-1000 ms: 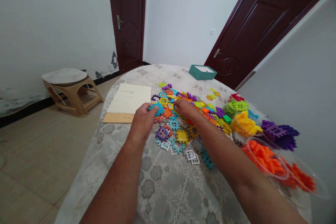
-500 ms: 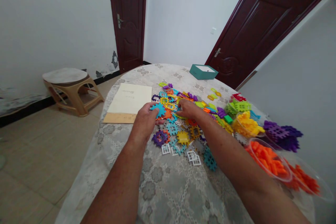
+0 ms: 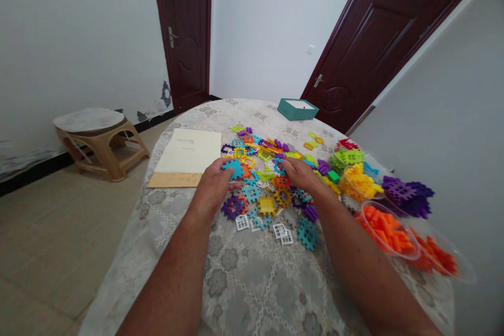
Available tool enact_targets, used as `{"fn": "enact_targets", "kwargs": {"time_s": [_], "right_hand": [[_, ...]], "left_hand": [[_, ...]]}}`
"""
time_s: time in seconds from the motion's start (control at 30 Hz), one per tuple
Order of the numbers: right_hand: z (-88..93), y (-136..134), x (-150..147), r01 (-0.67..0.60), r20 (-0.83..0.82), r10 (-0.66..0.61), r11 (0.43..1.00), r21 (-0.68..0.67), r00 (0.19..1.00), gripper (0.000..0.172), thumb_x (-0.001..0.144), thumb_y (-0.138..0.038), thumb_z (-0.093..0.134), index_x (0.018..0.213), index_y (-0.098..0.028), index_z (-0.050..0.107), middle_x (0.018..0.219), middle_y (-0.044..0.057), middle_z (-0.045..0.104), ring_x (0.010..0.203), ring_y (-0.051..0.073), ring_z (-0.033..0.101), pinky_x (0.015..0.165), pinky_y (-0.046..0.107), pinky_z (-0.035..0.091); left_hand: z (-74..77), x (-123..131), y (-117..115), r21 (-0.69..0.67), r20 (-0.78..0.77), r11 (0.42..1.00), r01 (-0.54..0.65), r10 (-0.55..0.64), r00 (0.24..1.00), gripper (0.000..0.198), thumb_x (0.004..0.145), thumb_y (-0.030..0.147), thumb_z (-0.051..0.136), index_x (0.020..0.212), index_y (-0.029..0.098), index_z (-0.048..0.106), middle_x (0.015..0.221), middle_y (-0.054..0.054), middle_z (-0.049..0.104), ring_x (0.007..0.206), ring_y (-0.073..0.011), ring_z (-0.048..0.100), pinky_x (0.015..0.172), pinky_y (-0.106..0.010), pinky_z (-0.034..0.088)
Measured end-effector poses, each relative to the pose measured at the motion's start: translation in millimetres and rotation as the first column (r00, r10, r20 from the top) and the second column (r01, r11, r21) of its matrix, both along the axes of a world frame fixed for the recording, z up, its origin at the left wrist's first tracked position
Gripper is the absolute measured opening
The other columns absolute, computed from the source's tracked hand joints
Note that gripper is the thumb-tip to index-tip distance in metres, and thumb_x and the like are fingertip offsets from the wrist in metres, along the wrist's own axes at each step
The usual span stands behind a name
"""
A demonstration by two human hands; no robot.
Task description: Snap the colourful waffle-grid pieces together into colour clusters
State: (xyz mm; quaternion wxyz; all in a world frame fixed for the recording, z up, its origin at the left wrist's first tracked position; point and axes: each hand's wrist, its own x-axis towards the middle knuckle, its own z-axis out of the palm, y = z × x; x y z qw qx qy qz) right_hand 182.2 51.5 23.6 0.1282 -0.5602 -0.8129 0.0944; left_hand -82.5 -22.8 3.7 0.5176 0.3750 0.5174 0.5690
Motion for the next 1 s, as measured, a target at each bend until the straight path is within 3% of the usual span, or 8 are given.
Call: {"fn": "enact_targets", "kwargs": {"time_s": [0.1,0.23,0.43,0.57,0.67,0.77,0.87,1.0], "right_hand": [[-2.0,-6.3,0.5,0.044,-0.186,-0.050,0.998,-0.034,0.981,0.038,0.105,-0.038,0.035,0.092,-0.020,0.066,0.084,0.004,0.071,0.079,0.019,0.062,0.074,0.026,0.046],[-2.6,-19.1,-12.8,-0.028,-0.476,-0.072,0.979,-0.200,0.877,0.040,0.103,-0.052,0.041,0.104,-0.021,0.067,0.065,-0.002,0.064,0.060,0.017,0.060,0.061,0.024,0.047],[5.2,-38.4,-49.2,-0.267,-0.566,0.107,0.941,-0.208,0.817,0.034,0.103,-0.047,0.045,0.110,-0.022,0.067,0.070,-0.003,0.066,0.057,0.014,0.057,0.058,0.023,0.045],[2.4,-39.8,-70.0,-0.320,-0.465,0.239,0.942,-0.102,0.852,0.036,0.104,-0.042,0.051,0.131,-0.024,0.066,0.092,0.001,0.075,0.073,0.015,0.067,0.070,0.025,0.050],[0.4,-34.1,-77.2,-0.273,-0.379,0.234,0.961,-0.052,0.895,0.034,0.105,-0.040,0.051,0.130,-0.024,0.068,0.094,0.001,0.077,0.085,0.017,0.070,0.081,0.026,0.051],[-0.4,-22.5,-74.3,-0.161,-0.324,0.148,0.987,-0.014,0.934,0.035,0.108,-0.036,0.045,0.130,-0.022,0.068,0.094,0.002,0.078,0.087,0.018,0.071,0.085,0.027,0.051],[-4.1,-11.4,-67.6,-0.014,-0.131,0.021,0.998,0.054,0.991,0.033,0.103,-0.028,0.052,0.129,-0.017,0.070,0.108,0.008,0.078,0.099,0.021,0.071,0.091,0.029,0.050],[-15.6,-10.7,-70.4,-0.064,0.185,0.058,0.997,0.031,0.981,0.037,0.099,-0.040,0.061,0.125,-0.016,0.073,0.125,0.015,0.073,0.121,0.029,0.063,0.106,0.036,0.045]], "left_hand": [[-0.7,0.8,0.4,-0.007,-0.002,1.000,0.000,0.000,1.000,0.038,0.084,0.018,0.063,0.122,0.019,0.066,0.108,-0.010,0.071,0.086,-0.0209,0.075,0.073,-0.036,0.067],[-0.2,2.7,0.2,-0.037,0.031,0.999,0.022,-0.021,0.999,0.045,0.082,0.015,0.062,0.126,0.018,0.064,0.106,-0.010,0.072,0.086,-0.0210,0.076,0.075,-0.035,0.067],[0.3,3.6,-2.9,-0.023,0.232,0.988,0.152,-0.143,0.962,0.054,0.073,0.007,0.061,0.126,0.018,0.065,0.105,-0.010,0.074,0.090,-0.0203,0.075,0.080,-0.035,0.066],[2.2,2.6,-7.0,0.028,0.261,0.968,0.248,-0.247,0.933,0.051,0.073,0.008,0.064,0.123,0.017,0.067,0.109,-0.010,0.074,0.092,-0.0184,0.073,0.082,-0.035,0.066],[4.0,2.5,-8.3,0.030,0.223,0.966,0.255,-0.255,0.941,0.046,0.076,0.009,0.066,0.121,0.018,0.067,0.105,-0.007,0.073,0.089,-0.0166,0.071,0.083,-0.034,0.065],[4.3,0.8,-5.5,0.026,0.243,0.989,0.147,-0.149,0.959,0.045,0.075,0.005,0.063,0.119,0.017,0.066,0.101,-0.007,0.070,0.086,-0.0164,0.070,0.083,-0.036,0.066],[2.2,-4.5,0.3,0.020,0.321,0.999,-0.036,0.027,0.947,0.050,0.072,0.001,0.060,0.120,0.015,0.063,0.103,-0.008,0.069,0.088,-0.0185,0.072,0.085,-0.041,0.066],[-1.1,-12.4,5.8,0.020,0.413,0.987,-0.159,0.137,0.901,0.047,0.072,0.001,0.059,0.116,0.017,0.062,0.103,-0.008,0.070,0.092,-0.0197,0.074,0.091,-0.044,0.065]]}}
